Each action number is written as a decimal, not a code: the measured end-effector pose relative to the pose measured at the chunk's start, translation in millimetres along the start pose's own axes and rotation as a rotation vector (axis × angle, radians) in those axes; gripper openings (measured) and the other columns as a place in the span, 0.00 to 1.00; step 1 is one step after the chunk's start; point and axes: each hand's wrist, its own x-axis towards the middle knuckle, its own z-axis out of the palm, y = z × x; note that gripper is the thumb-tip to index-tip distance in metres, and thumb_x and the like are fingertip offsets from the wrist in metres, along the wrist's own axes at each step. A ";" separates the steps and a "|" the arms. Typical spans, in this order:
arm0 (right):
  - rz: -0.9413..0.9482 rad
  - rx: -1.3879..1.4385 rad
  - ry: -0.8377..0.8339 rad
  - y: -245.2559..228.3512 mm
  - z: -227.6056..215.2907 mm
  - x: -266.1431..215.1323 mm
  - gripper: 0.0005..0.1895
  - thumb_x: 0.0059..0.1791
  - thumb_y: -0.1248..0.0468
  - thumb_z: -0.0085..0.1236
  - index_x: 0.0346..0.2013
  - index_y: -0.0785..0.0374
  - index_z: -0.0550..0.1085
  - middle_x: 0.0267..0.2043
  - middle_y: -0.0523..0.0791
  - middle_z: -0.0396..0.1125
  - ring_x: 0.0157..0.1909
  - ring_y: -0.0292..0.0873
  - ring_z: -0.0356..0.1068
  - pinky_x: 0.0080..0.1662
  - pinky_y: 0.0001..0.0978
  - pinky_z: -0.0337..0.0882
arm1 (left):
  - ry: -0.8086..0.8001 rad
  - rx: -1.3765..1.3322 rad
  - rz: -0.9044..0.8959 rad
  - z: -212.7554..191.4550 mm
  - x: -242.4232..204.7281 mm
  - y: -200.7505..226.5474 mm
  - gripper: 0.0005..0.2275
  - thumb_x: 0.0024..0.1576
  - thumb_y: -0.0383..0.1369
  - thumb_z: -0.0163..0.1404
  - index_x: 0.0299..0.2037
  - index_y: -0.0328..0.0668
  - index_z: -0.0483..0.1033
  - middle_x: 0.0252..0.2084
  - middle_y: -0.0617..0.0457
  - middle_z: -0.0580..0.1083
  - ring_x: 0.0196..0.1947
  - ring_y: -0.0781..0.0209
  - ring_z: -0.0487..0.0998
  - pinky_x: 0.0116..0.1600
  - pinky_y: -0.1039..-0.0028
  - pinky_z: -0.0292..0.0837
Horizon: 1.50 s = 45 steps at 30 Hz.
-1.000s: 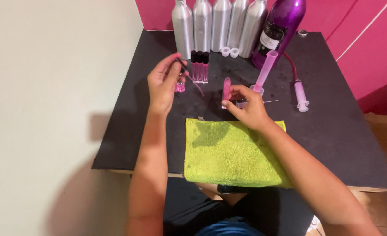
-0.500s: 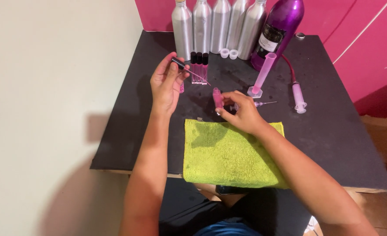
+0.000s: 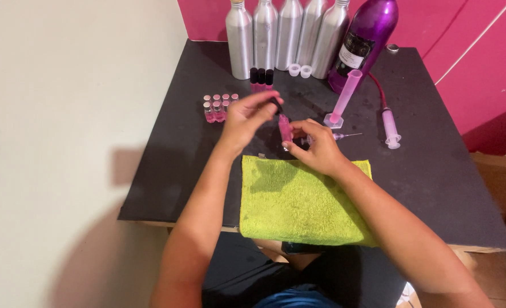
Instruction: Filling small perfume sample vials with liquid using a syringe and then capping them manually.
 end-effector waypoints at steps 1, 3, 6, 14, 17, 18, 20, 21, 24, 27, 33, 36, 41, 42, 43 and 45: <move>0.000 0.001 -0.001 -1.2 -0.6 0.0 0.16 0.41 0.68 0.72 0.42 0.65 0.79 0.31 0.49 0.73 0.36 0.51 0.76 0.43 0.41 0.75 | 0.001 0.001 -0.001 5.2 -2.8 1.7 0.14 0.59 0.28 0.60 0.55 0.38 0.79 0.47 0.44 0.81 0.44 0.60 0.83 0.44 0.77 0.83; -0.006 -0.016 -0.010 -3.4 -2.7 0.4 0.16 0.42 0.67 0.72 0.42 0.65 0.79 0.31 0.49 0.74 0.36 0.52 0.76 0.43 0.42 0.75 | -0.087 0.048 -0.038 16.3 -7.5 4.9 0.15 0.58 0.29 0.62 0.54 0.40 0.80 0.47 0.46 0.81 0.44 0.64 0.82 0.44 0.76 0.83; -0.010 -0.015 -0.008 -3.9 -2.0 -0.3 0.15 0.42 0.67 0.72 0.41 0.65 0.79 0.31 0.49 0.73 0.36 0.53 0.76 0.42 0.43 0.75 | -0.105 0.045 -0.059 24.0 -9.9 9.1 0.15 0.59 0.31 0.60 0.56 0.40 0.79 0.45 0.49 0.81 0.43 0.66 0.81 0.46 0.78 0.83; -0.011 -0.006 0.002 -5.3 -3.2 0.5 0.14 0.43 0.66 0.72 0.41 0.65 0.79 0.31 0.49 0.74 0.36 0.53 0.76 0.43 0.43 0.74 | -0.142 0.068 -0.056 14.5 -8.5 6.3 0.16 0.62 0.31 0.57 0.61 0.45 0.76 0.48 0.51 0.81 0.45 0.69 0.80 0.48 0.77 0.82; -0.008 -0.002 0.012 -4.8 -2.7 0.4 0.14 0.44 0.65 0.73 0.41 0.64 0.79 0.31 0.48 0.74 0.36 0.51 0.76 0.43 0.41 0.74 | -0.143 0.026 -0.057 10.8 -6.8 0.0 0.20 0.62 0.30 0.57 0.65 0.47 0.72 0.46 0.51 0.81 0.43 0.69 0.82 0.47 0.77 0.83; -0.009 -0.004 0.015 -4.7 -2.5 0.5 0.14 0.44 0.65 0.73 0.41 0.64 0.79 0.31 0.48 0.74 0.36 0.51 0.76 0.43 0.41 0.74 | -0.144 0.003 -0.067 10.1 -6.6 -1.9 0.21 0.63 0.29 0.57 0.67 0.47 0.70 0.45 0.51 0.81 0.42 0.68 0.82 0.47 0.77 0.83; -0.010 -0.003 0.016 -7.6 -3.1 1.0 0.15 0.43 0.65 0.73 0.42 0.64 0.79 0.31 0.49 0.74 0.36 0.52 0.76 0.43 0.42 0.74 | -0.139 -0.007 -0.055 9.3 -5.2 -6.8 0.22 0.63 0.27 0.56 0.67 0.45 0.69 0.44 0.48 0.81 0.41 0.67 0.82 0.46 0.77 0.83; -0.013 -0.003 0.018 -9.1 -3.4 1.6 0.15 0.43 0.66 0.73 0.42 0.65 0.78 0.31 0.50 0.73 0.36 0.53 0.76 0.43 0.43 0.74 | -0.135 -0.016 -0.041 8.8 -4.3 -8.9 0.22 0.63 0.25 0.55 0.68 0.44 0.68 0.43 0.46 0.81 0.40 0.66 0.82 0.45 0.77 0.83; -0.022 -0.007 0.012 -3.5 -5.3 1.5 0.13 0.44 0.66 0.72 0.41 0.65 0.78 0.29 0.50 0.72 0.35 0.54 0.75 0.43 0.42 0.73 | -0.079 -0.013 -0.087 12.4 -5.0 -8.8 0.18 0.63 0.29 0.54 0.64 0.42 0.72 0.43 0.48 0.81 0.38 0.69 0.82 0.44 0.77 0.84; 0.016 -0.004 0.026 -3.4 -4.3 -0.8 0.12 0.44 0.66 0.71 0.40 0.64 0.78 0.30 0.49 0.73 0.35 0.52 0.76 0.43 0.42 0.73 | -0.034 -0.062 -0.120 15.2 -4.8 -10.8 0.16 0.64 0.33 0.54 0.62 0.42 0.73 0.45 0.48 0.80 0.40 0.64 0.83 0.45 0.72 0.85; 0.009 0.011 0.018 -7.4 -4.2 0.7 0.11 0.45 0.66 0.71 0.38 0.64 0.78 0.29 0.49 0.72 0.35 0.53 0.75 0.43 0.42 0.73 | -0.016 0.008 -0.054 9.2 -3.8 -31.5 0.23 0.54 0.27 0.66 0.60 0.43 0.76 0.43 0.51 0.79 0.39 0.67 0.83 0.45 0.76 0.84; 0.002 0.016 0.010 -10.1 -4.9 2.0 0.11 0.45 0.67 0.71 0.39 0.65 0.78 0.30 0.50 0.73 0.36 0.52 0.76 0.43 0.41 0.73 | 0.018 0.033 -0.042 7.3 -2.7 -32.2 0.16 0.59 0.28 0.60 0.57 0.43 0.77 0.43 0.52 0.80 0.39 0.68 0.83 0.46 0.75 0.84; 0.020 0.030 0.015 -5.0 -4.6 0.4 0.11 0.45 0.66 0.71 0.39 0.65 0.78 0.30 0.50 0.73 0.35 0.53 0.76 0.43 0.42 0.74 | 0.056 0.001 -0.068 17.4 -7.3 -21.2 0.15 0.57 0.28 0.62 0.53 0.37 0.78 0.42 0.48 0.80 0.38 0.61 0.84 0.43 0.70 0.86; 0.015 0.030 0.016 -2.9 -4.5 0.0 0.12 0.45 0.66 0.71 0.39 0.65 0.78 0.30 0.50 0.73 0.35 0.53 0.76 0.43 0.42 0.74 | 0.055 0.030 -0.058 19.2 -8.1 -19.9 0.19 0.51 0.28 0.68 0.52 0.38 0.79 0.43 0.49 0.80 0.39 0.63 0.84 0.44 0.70 0.86; 0.015 0.029 0.020 -5.5 -5.5 1.3 0.12 0.45 0.66 0.71 0.39 0.65 0.78 0.30 0.50 0.73 0.35 0.53 0.76 0.43 0.42 0.74 | 0.051 0.030 -0.057 17.6 -8.0 -25.6 0.19 0.51 0.28 0.68 0.52 0.38 0.79 0.43 0.49 0.80 0.39 0.63 0.84 0.44 0.70 0.86; 0.000 0.023 0.002 -10.6 -6.7 3.0 0.11 0.45 0.66 0.71 0.39 0.66 0.78 0.30 0.50 0.73 0.36 0.53 0.76 0.43 0.42 0.74 | 0.084 0.084 -0.095 14.1 -9.0 -37.3 0.17 0.51 0.30 0.69 0.48 0.35 0.80 0.40 0.50 0.80 0.37 0.65 0.83 0.43 0.74 0.84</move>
